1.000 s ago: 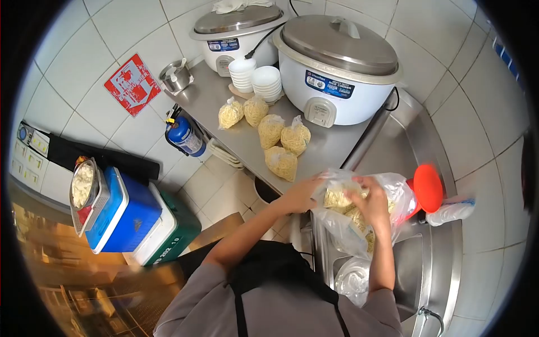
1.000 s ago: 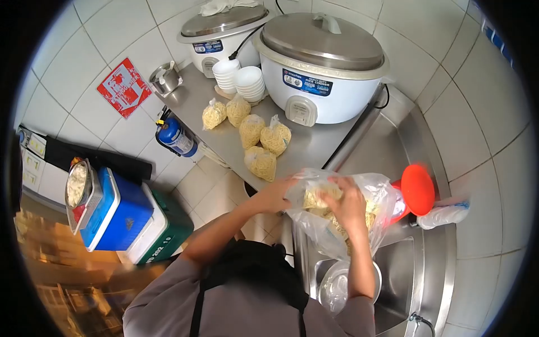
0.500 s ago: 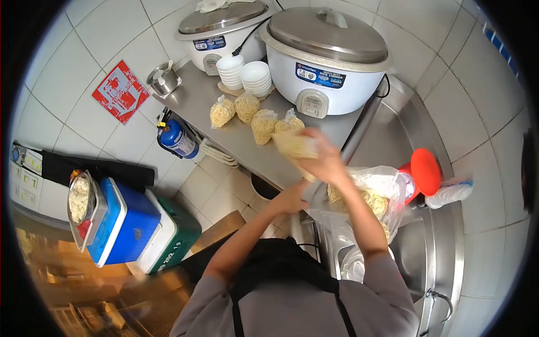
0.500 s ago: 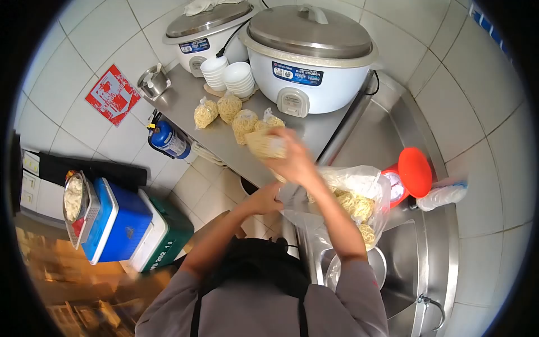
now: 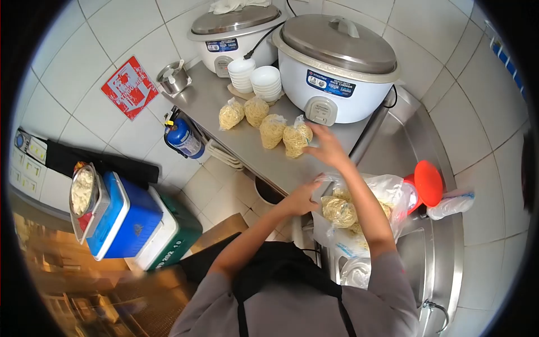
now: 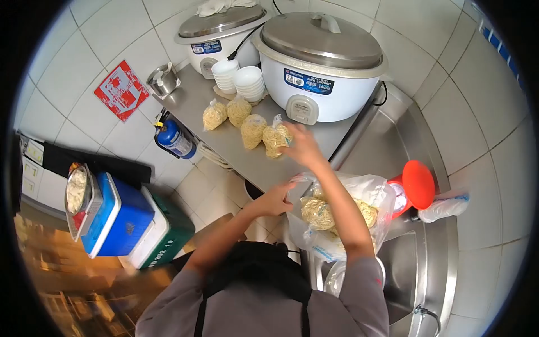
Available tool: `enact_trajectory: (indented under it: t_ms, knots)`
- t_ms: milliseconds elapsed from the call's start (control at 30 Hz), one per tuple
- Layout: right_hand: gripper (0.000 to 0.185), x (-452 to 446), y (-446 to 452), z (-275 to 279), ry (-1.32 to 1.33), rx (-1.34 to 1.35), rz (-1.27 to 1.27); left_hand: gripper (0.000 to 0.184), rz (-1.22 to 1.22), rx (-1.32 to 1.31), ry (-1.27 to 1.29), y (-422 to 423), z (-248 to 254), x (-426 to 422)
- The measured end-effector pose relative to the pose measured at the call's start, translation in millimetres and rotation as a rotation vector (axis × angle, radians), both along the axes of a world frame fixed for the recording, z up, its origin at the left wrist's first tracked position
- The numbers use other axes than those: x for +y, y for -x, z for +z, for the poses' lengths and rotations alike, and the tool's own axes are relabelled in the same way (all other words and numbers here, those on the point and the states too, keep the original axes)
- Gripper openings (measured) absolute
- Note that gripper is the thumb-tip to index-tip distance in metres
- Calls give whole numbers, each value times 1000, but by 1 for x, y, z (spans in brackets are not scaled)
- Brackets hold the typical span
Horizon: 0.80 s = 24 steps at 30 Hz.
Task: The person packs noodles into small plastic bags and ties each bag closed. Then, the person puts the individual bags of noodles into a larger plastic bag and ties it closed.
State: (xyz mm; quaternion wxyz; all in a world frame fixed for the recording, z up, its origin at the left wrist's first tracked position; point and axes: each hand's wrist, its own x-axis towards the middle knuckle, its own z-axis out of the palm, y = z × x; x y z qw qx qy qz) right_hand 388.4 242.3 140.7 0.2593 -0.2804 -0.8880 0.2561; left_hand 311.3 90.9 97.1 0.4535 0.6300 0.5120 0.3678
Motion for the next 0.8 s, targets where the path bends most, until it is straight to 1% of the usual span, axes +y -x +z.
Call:
enact_trajectory:
  t_ms: [33,100,133,200,233,267,300,333,367,400,433,467,533,600,667,700,733,767,800]
  knots:
    - [60,11,32,-35,-60,-128,-96,68,12,18,-41,0,-7,-6]
    - [69,23,73,-67,15,-311,-249,64,58,73,-81,-2,-18,-18]
    - [72,28,81,-69,151,-363,-310,62,83,104,-81,-4,-23,-19]
    - [68,36,85,-64,201,-261,-353,58,90,248,-181,-2,-34,-22]
    - [66,38,74,-66,230,-221,-381,56,90,305,-225,-5,-40,-28]
    - [66,34,54,-44,275,-156,-339,55,90,289,-178,-6,-39,-32]
    - [67,26,35,-10,312,-88,-295,54,94,275,-134,-6,-32,-32]
    - [69,15,8,4,163,90,-293,54,107,262,-93,-9,-26,-33]
    - [74,-14,-31,56,217,74,-297,52,143,228,-90,-13,-22,-31]
    - [69,-33,-72,82,305,91,-295,51,187,197,-85,-16,-18,-30]
    - [64,-53,-111,114,591,92,-187,50,235,170,-78,-18,-17,-30]
    - [60,-66,-148,108,715,284,-33,49,249,113,-79,-18,-16,-26]
    - [59,-93,-190,93,524,70,-90,49,292,-1,-86,-22,-14,-11]
    - [57,-110,-182,27,37,-421,-485,50,313,63,-167,-24,-15,4]
    - [58,-112,-177,-24,-16,-395,-611,51,297,103,-196,-21,-19,2]
    - [59,-105,-175,-33,-54,-383,-668,51,281,96,-199,-21,-21,2]
    - [57,-94,-178,-25,-22,-396,-564,52,261,96,-207,-18,-18,4]
    - [55,-89,-190,-11,31,-412,-467,51,275,101,-148,-20,-16,-5]
    - [54,-85,-192,9,77,-419,-376,50,285,110,-99,-22,-3,-12]
